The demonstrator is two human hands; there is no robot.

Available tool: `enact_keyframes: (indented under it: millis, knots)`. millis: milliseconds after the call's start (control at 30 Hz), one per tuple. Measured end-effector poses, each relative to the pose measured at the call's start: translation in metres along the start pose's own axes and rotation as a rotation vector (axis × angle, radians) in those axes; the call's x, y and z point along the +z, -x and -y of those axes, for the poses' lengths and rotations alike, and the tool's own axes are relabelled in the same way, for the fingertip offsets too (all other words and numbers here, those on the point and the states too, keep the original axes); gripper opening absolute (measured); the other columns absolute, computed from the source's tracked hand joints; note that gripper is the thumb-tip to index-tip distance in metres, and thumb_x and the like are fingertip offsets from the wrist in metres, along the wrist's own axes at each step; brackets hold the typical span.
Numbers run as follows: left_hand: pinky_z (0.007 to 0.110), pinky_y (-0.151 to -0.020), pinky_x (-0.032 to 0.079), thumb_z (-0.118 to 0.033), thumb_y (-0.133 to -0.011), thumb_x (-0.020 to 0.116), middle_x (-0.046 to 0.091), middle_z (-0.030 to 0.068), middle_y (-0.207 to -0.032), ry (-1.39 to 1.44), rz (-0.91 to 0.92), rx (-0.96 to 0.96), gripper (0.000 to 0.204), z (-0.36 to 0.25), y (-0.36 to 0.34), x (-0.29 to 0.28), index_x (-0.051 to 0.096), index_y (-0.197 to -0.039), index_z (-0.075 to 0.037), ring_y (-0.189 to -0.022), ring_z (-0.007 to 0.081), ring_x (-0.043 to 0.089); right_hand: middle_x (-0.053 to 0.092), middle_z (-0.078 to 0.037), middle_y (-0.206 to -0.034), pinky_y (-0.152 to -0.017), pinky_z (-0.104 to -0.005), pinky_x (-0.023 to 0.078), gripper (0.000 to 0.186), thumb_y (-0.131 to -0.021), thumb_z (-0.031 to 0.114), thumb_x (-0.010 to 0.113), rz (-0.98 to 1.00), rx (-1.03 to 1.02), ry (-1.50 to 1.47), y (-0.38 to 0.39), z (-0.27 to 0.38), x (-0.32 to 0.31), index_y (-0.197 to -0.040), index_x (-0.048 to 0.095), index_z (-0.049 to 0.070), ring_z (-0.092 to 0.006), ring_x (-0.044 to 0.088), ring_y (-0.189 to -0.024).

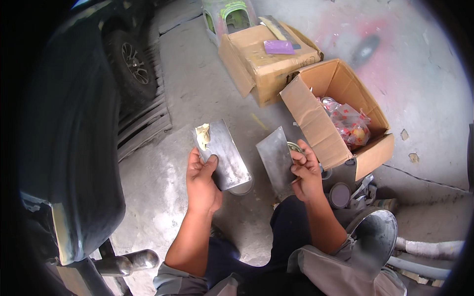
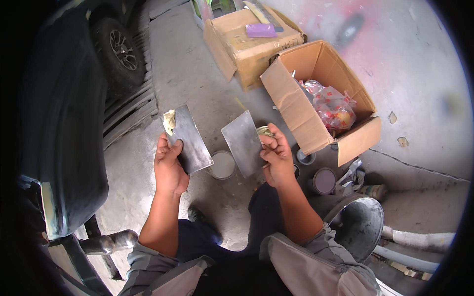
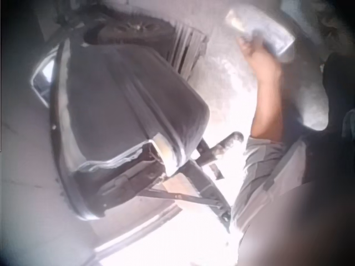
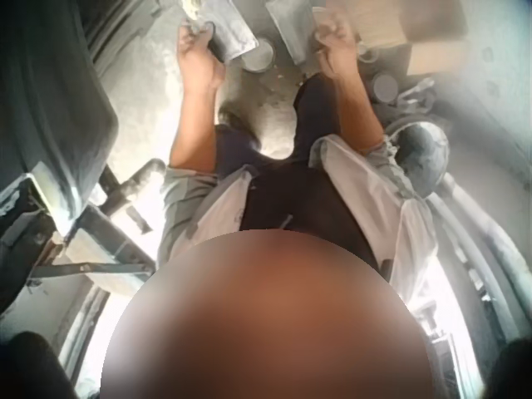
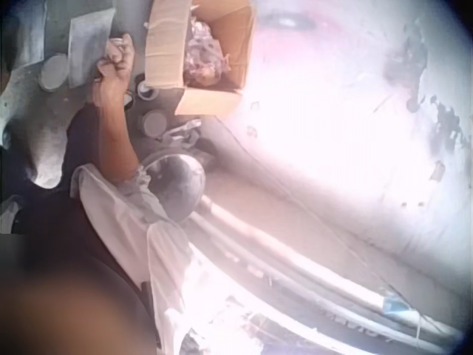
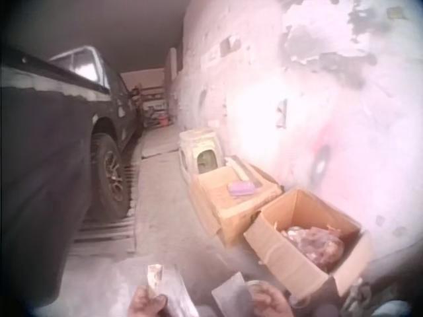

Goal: The person prepares a metal putty knife by scraping it against a flat surface, then scoops body filler from a can and spreads it onto the knife. The person applies the filler to a car bumper and smooths it with the knife.

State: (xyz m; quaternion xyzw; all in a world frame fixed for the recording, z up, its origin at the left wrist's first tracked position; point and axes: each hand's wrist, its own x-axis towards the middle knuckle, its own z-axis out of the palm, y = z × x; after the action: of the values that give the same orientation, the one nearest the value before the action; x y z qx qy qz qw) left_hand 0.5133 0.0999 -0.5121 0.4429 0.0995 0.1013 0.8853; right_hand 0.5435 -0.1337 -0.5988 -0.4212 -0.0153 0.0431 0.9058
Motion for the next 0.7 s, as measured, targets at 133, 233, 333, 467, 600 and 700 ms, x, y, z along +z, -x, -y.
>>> enact_keyframes:
  millis: [133,233,333,467,600,700]
  knots:
    - [0.032,-0.093,0.047,0.002,-0.092,0.048,0.062,0.0081,-0.112,0.054,0.025,-0.185,0.031,0.002,0.003,0.007,0.048,-0.123,-0.005,-0.101,0.0166,0.060,0.059,-0.002,-0.103,-0.082,-0.0188,0.041,0.066,-0.084,0.001,0.065,0.193,0.247,-0.178,0.004,0.014,0.010,-0.143,0.039,0.008,-0.0079,0.054,-0.093]
    - [0.034,-0.093,0.049,-0.001,-0.092,0.048,0.061,0.0075,-0.116,0.055,0.082,-0.236,0.034,0.012,0.007,0.008,0.049,-0.125,-0.007,-0.106,0.0184,0.059,0.057,0.001,-0.099,-0.085,-0.0221,0.040,0.073,-0.082,0.007,0.070,0.315,0.344,-0.039,0.010,0.011,0.037,-0.146,0.036,0.008,-0.0070,0.052,-0.091]
    - [0.034,-0.094,0.049,-0.001,-0.091,0.049,0.061,0.0086,-0.117,0.051,0.063,-0.246,0.035,0.017,0.011,0.017,0.048,-0.126,-0.006,-0.107,0.0189,0.059,0.056,0.001,-0.097,-0.086,-0.0224,0.039,0.070,-0.083,0.007,0.069,0.345,0.337,-0.036,0.007,0.000,0.032,-0.146,0.037,0.009,-0.0074,0.052,-0.092]
    - [0.033,-0.096,0.046,0.003,-0.091,0.048,0.061,0.0088,-0.120,0.011,0.103,-0.201,0.038,0.017,0.012,0.013,0.047,-0.129,-0.005,-0.108,0.0169,0.058,0.056,0.002,-0.099,-0.086,-0.0224,0.039,0.065,-0.085,0.003,0.065,0.176,0.280,0.065,-0.013,-0.012,0.018,-0.144,0.039,0.012,-0.0068,0.051,-0.093]
    - [0.029,-0.101,0.039,0.006,-0.093,0.046,0.058,0.0095,-0.126,-0.121,0.087,-0.005,0.043,0.010,0.014,0.012,0.042,-0.134,-0.002,-0.112,0.0140,0.055,0.059,0.000,-0.106,-0.089,-0.0238,0.041,0.065,-0.085,-0.002,0.063,0.014,0.143,0.038,-0.021,-0.006,0.000,-0.144,0.039,0.012,-0.0078,0.053,-0.094]
    - [0.031,-0.105,0.036,0.002,-0.095,0.049,0.055,0.0092,-0.131,-0.157,0.082,0.125,0.049,0.010,0.012,0.010,0.035,-0.141,-0.002,-0.118,0.0156,0.052,0.059,-0.002,-0.114,-0.090,-0.0260,0.043,0.068,-0.083,-0.005,0.061,0.114,0.092,-0.028,-0.005,0.020,0.013,-0.145,0.036,0.008,-0.0111,0.055,-0.103]
